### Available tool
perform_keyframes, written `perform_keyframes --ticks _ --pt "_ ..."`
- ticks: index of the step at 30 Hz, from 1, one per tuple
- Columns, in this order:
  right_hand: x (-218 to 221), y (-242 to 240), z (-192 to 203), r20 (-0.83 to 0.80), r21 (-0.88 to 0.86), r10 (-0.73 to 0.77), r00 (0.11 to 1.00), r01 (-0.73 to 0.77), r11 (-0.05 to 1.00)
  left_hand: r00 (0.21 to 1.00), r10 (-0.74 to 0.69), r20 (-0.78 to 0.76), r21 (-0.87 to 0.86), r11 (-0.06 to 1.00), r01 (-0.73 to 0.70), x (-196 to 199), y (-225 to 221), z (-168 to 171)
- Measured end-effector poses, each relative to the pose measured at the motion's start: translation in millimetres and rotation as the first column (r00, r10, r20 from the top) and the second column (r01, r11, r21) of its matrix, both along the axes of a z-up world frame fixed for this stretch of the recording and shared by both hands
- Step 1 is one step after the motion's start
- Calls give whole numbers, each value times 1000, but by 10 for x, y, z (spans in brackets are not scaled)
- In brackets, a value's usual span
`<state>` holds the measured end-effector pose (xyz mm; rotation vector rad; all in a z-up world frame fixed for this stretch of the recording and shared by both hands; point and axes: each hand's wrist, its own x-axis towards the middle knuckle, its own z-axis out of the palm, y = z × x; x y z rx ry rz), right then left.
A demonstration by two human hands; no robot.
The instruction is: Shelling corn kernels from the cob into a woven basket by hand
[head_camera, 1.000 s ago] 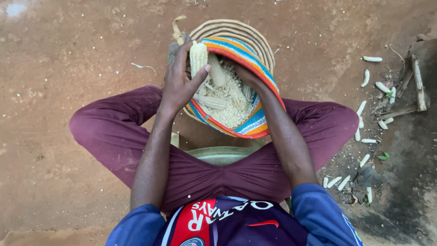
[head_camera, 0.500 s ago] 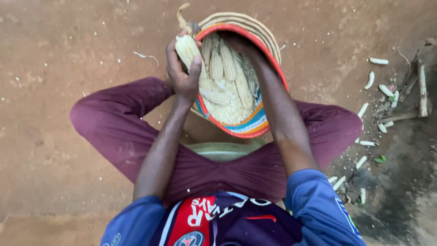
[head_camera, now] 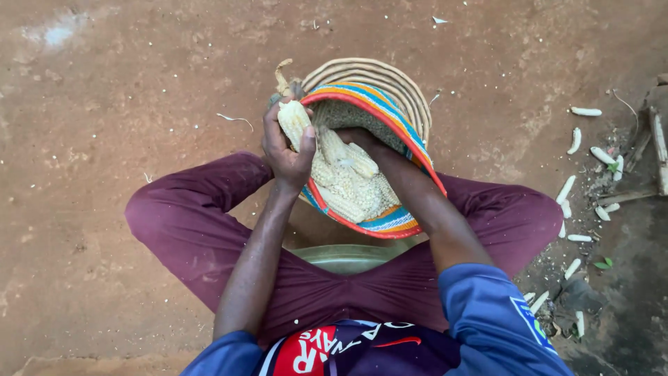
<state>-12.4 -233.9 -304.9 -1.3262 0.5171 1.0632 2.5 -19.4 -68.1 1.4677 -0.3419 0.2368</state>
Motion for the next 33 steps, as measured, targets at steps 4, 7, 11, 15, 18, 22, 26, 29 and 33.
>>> perform_keyframes --ticks 4,7,11,15,18,22,26,29,33 --pt "-32 109 228 50 139 -144 988 136 981 1000 10 0 17 1000 -10 8 63 14" --pt "-3 217 513 85 247 -248 965 221 944 1000 0 -10 4 1000 0 58 111 66" --pt "5 334 820 108 390 -386 916 318 864 999 -25 -48 -41 999 23 45 132 43" --pt "-19 443 1305 110 533 -528 842 399 746 997 -44 -60 -51 998 41 62 116 92" --pt "-42 455 1225 90 630 -628 773 445 637 996 -68 -54 -61 996 65 77 118 96" --pt "-111 317 1270 80 676 -636 767 428 601 994 -82 -72 -93 993 75 107 133 37" --pt "-128 467 1752 240 514 -657 715 481 711 977 -171 -126 -204 968 143 127 156 -35" --pt "-183 383 1929 454 165 -547 704 536 828 956 -210 -206 -179 968 174 70 163 260" --pt "-482 14 1499 646 -494 160 746 249 833 921 -254 -296 -133 965 224 72 177 506"
